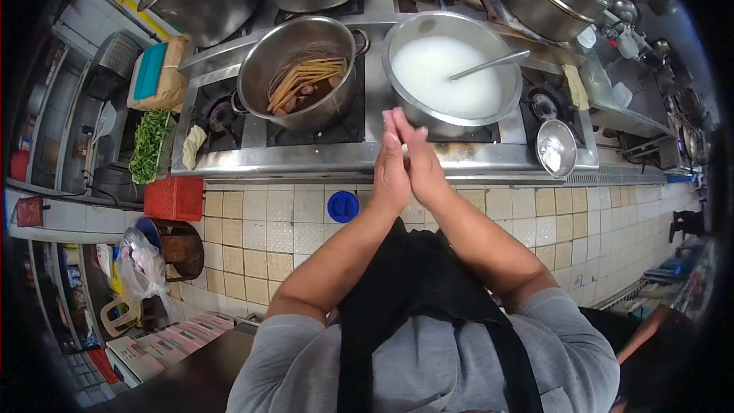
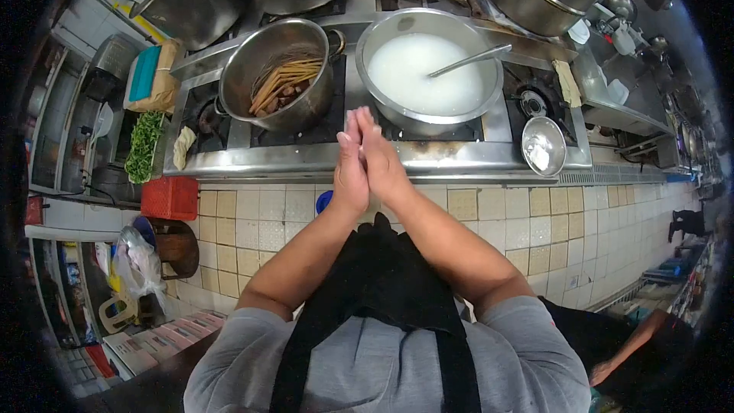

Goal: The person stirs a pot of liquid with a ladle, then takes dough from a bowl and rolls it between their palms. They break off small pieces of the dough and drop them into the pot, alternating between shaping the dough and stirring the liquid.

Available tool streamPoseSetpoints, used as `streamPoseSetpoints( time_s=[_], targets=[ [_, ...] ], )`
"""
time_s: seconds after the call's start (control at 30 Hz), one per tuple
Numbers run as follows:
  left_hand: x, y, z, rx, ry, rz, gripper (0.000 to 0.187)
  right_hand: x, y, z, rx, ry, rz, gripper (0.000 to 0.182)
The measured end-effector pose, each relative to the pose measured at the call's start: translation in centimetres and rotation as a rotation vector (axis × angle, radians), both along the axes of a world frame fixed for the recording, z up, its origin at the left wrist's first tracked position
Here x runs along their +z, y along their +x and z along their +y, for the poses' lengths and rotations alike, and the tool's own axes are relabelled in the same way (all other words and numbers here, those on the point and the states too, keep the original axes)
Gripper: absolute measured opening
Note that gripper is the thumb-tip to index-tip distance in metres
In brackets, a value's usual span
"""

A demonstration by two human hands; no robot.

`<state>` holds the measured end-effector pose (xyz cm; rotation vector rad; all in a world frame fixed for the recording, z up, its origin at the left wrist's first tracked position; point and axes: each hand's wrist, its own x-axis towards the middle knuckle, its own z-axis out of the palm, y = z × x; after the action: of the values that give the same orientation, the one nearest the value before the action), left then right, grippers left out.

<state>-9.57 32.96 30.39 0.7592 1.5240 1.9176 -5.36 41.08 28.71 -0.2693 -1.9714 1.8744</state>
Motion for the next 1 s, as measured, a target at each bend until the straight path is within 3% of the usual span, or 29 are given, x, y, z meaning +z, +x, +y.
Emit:
streamPoseSetpoints(
  time_s=[0.07,0.17,0.2,0.23,0.27,0.37,0.4,0.43,0.47,0.57,0.67,0.73,0.8,0.83,0.87,0.93,1.0],
  targets=[
    [-0.3,0.4,-0.8,-0.080,0.018,0.025,0.077,0.2,-1.2,0.2,-0.114,-0.128,-0.105,0.071],
    [-0.8,-0.9,-1.0,0.055,0.036,-0.150,0.078,2.2,0.0,-2.0,-0.029,-0.066,-0.073,0.074],
    [-0.8,-1.5,-0.9,0.098,0.042,-0.207,0.078,2.8,0.7,-3.4,0.040,-0.037,-0.009,0.076],
    [-0.6,-2.8,-0.6,0.186,-0.004,-0.366,0.081,1.2,1.3,-4.8,-0.006,0.206,0.062,0.076],
    [-0.9,-2.9,-0.6,0.222,0.026,-0.392,0.086,0.0,1.4,-4.6,-0.008,0.215,0.058,0.076],
    [-3.9,0.1,-0.3,-0.001,0.154,-0.406,0.079,-1.5,1.4,-1.9,-0.099,0.236,0.007,0.074],
    [-2.6,2.0,-0.1,-0.041,0.157,-0.373,0.075,-1.5,1.7,-0.6,-0.111,0.238,0.012,0.074],
    [-0.8,4.4,-0.3,-0.137,0.222,-0.287,0.068,-1.3,2.2,0.5,-0.212,0.190,-0.042,0.076],
    [-2.2,5.1,-0.5,-0.111,0.085,-0.132,0.062,-1.2,2.7,1.4,-0.314,0.139,-0.094,0.078],
    [-2.4,7.6,-1.0,-0.216,0.083,-0.280,0.058,-0.9,5.3,2.4,-0.383,0.040,-0.081,0.073],
    [-2.4,8.3,-0.5,-0.283,0.070,-0.157,0.048,-0.1,8.3,3.3,-0.460,-0.098,-0.051,0.067],
    [-2.6,8.7,-0.4,-0.273,0.020,-0.401,0.036,0.8,10.4,3.7,-0.500,-0.150,-0.038,0.065],
    [-2.2,9.2,-0.7,-0.253,0.056,-0.519,0.030,1.7,13.2,4.4,-0.153,-0.223,-0.094,0.048],
    [-1.9,9.0,-1.2,-0.330,0.018,-0.570,0.031,1.5,14.4,4.9,-0.069,-0.256,-0.142,0.034],
    [-1.7,8.8,-1.6,-0.408,-0.017,-0.619,0.031,1.7,15.5,5.1,-0.078,-0.260,-0.146,0.034],
    [-1.7,8.8,-1.8,-0.418,-0.048,-0.565,0.027,3.9,16.9,5.3,0.115,0.224,-0.168,0.028],
    [-1.5,8.1,-2.1,-0.514,-0.140,-0.595,0.025,4.5,17.2,5.2,0.138,0.305,-0.139,0.030]
  ],
)
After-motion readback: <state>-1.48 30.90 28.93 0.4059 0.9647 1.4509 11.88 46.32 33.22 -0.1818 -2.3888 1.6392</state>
